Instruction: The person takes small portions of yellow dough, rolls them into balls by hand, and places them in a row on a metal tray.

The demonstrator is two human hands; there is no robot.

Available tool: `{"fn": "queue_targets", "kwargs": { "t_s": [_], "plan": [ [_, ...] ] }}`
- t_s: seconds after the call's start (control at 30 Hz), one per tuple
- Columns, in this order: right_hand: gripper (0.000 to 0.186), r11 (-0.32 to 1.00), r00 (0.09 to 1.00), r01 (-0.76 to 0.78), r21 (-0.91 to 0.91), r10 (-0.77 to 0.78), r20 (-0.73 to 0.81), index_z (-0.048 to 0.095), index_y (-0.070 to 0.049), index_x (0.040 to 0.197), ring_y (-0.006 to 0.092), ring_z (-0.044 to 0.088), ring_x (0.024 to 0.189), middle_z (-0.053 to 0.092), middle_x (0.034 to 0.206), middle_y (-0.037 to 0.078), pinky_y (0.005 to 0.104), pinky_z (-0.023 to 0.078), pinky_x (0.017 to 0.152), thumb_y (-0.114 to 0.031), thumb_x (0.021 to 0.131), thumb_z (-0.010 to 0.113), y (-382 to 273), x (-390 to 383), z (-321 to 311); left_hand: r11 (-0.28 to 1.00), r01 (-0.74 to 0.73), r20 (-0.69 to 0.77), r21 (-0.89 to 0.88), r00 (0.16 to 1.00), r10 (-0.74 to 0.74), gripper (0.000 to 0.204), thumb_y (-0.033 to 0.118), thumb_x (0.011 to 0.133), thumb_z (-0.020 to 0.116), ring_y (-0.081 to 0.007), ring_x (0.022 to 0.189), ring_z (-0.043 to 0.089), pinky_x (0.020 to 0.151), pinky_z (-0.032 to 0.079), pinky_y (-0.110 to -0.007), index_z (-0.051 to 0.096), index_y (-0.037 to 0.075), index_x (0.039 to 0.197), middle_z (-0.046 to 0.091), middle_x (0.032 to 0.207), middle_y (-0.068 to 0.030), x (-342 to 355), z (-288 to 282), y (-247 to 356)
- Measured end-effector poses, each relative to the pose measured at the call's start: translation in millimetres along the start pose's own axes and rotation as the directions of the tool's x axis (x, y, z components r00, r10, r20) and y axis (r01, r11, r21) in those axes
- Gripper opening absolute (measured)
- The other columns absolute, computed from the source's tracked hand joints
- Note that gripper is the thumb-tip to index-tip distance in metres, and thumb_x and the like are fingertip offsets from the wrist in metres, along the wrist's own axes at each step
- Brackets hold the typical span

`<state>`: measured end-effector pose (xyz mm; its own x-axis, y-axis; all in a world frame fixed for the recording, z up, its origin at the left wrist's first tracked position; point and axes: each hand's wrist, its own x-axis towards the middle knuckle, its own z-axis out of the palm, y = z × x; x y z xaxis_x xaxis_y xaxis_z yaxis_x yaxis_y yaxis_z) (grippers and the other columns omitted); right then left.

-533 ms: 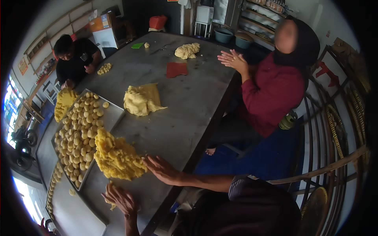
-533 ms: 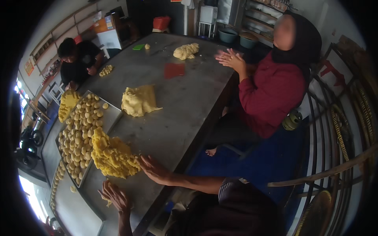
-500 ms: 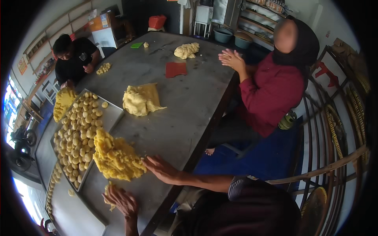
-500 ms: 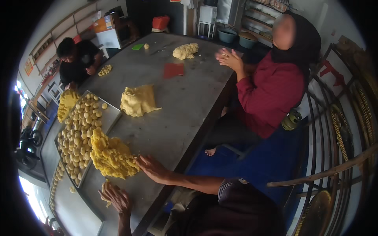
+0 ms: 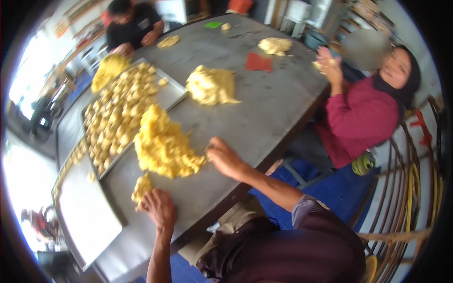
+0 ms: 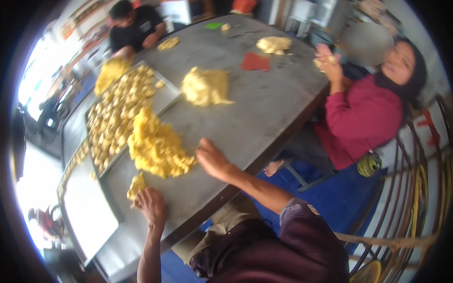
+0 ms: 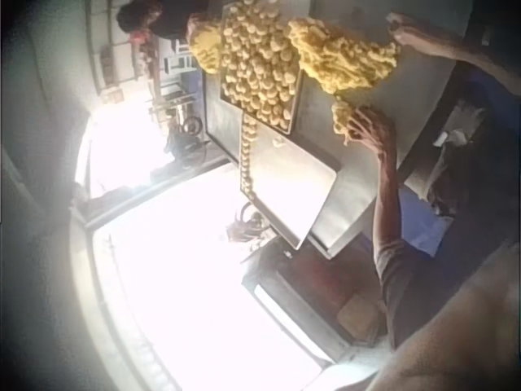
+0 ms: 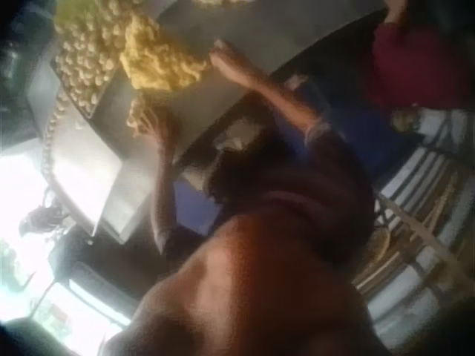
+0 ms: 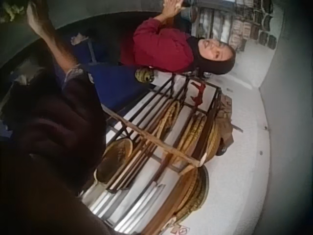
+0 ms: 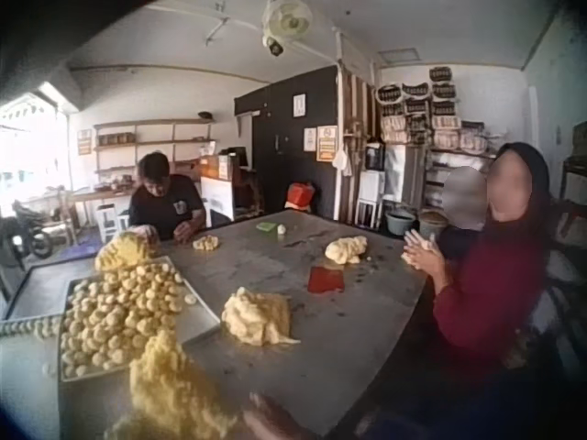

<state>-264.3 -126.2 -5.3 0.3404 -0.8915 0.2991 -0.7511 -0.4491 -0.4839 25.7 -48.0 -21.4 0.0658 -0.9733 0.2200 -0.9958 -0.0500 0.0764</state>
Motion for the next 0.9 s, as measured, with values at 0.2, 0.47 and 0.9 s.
{"fn": "queue_targets", "kwargs": {
  "t_s": [0.2, 0.47, 0.9],
  "plan": [
    [0.042, 0.990, 0.993, 0.104, -0.094, -0.108, -0.041, 0.060, 0.004, 0.129, 0.0402, 0.057, 0.124, 0.053, 0.139, 0.027, 0.0429, 0.051, 0.101, 0.006, 0.088, 0.055, -40.2, -50.9, 5.1, 0.998, -0.049, -0.144, -0.027, 0.989, 0.045, 0.020, 0.016, 0.093, 0.061, -0.0316, 0.110, 0.050, 0.096, 0.034, -0.049, 0.059, 0.007, 0.111, 0.055, 0.113, -0.0127, -65.7, -21.1, -0.8],
    [0.031, 0.995, 0.997, 0.066, 0.070, -0.063, -0.043, 0.073, 0.001, 0.111, 0.0371, 0.066, 0.108, 0.071, 0.114, 0.018, 0.0425, 0.055, 0.090, 0.008, 0.087, 0.055, -10.6, 22.9, -2.9, 0.825, 0.400, -0.016, -0.400, 0.897, -0.442, 0.024, 0.019, 0.093, 0.065, -0.0312, 0.112, 0.050, 0.097, 0.033, -0.047, 0.058, 0.007, 0.113, 0.057, 0.112, -0.0114, -67.0, -31.4, 15.0],
    [0.037, 0.986, 0.983, 0.152, -0.072, -0.143, 0.115, 0.066, 0.001, 0.118, 0.0391, 0.063, 0.107, 0.064, 0.122, 0.018, 0.0447, 0.055, 0.090, 0.013, 0.086, 0.054, -14.2, 18.7, -6.0, 0.318, 0.286, 0.088, -0.904, 0.852, -0.517, 0.019, 0.012, 0.099, 0.065, -0.0169, 0.089, 0.071, 0.082, 0.055, -0.030, 0.070, 0.000, 0.115, 0.075, 0.096, -0.0105, -68.3, -37.9, -1.9]
  ]
}}
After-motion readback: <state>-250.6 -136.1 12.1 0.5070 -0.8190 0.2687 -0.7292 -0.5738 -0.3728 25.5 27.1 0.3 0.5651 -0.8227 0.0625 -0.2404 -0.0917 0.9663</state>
